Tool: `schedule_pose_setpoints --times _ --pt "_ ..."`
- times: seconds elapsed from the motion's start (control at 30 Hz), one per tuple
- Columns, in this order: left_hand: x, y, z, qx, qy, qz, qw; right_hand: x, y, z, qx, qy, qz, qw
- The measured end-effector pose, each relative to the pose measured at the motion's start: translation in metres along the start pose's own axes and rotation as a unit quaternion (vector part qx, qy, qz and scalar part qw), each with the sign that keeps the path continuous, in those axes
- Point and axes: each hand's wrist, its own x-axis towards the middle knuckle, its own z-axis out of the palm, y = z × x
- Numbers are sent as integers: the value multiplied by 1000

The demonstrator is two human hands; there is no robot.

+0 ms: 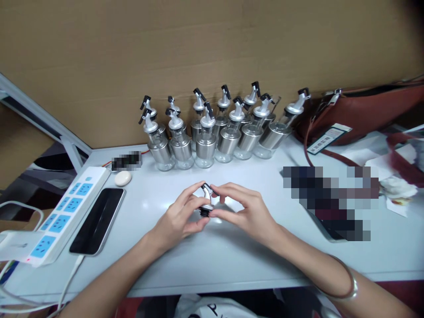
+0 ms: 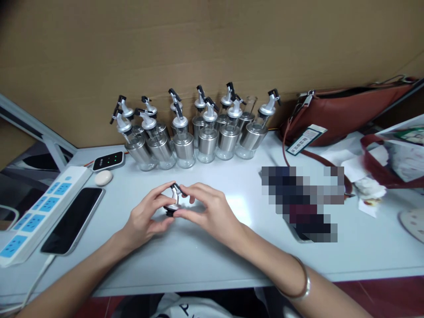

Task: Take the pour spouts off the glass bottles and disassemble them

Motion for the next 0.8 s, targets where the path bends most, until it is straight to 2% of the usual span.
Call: schedule_pose_setpoints --times 0.13,0.27,0.4,0.47,0.53,0.6,0.67,0.73,0.8 --pt "1 2 -1 9 -20 -15 1000 -1 1 0 -22 -6 -19 1000" --pt "1 2 -1 10 -15 -22 1000 0 0 0 -7 -13 -21 1000" --pt "1 2 -1 1 2 -11 1000 1 -1 0 71 -12 51 996" --pt "1 4 -1 4 -12 10 1000 3 -2 -1 159 -17 99 982" --pt "0 7 0 20 -43 38 998 5 -3 0 233 -47 137 962" --pt "0 9 1 42 -64 64 995 5 -2 1 253 -88 163 950" --pt "-1 9 4 62 -62 74 993 6 -1 4 238 -105 167 951" --pt "-2 8 6 75 -45 75 993 7 0 6 217 -86 151 960" --pt "-3 5 7 79 -19 64 995 12 -2 1 190 -38 130 972"
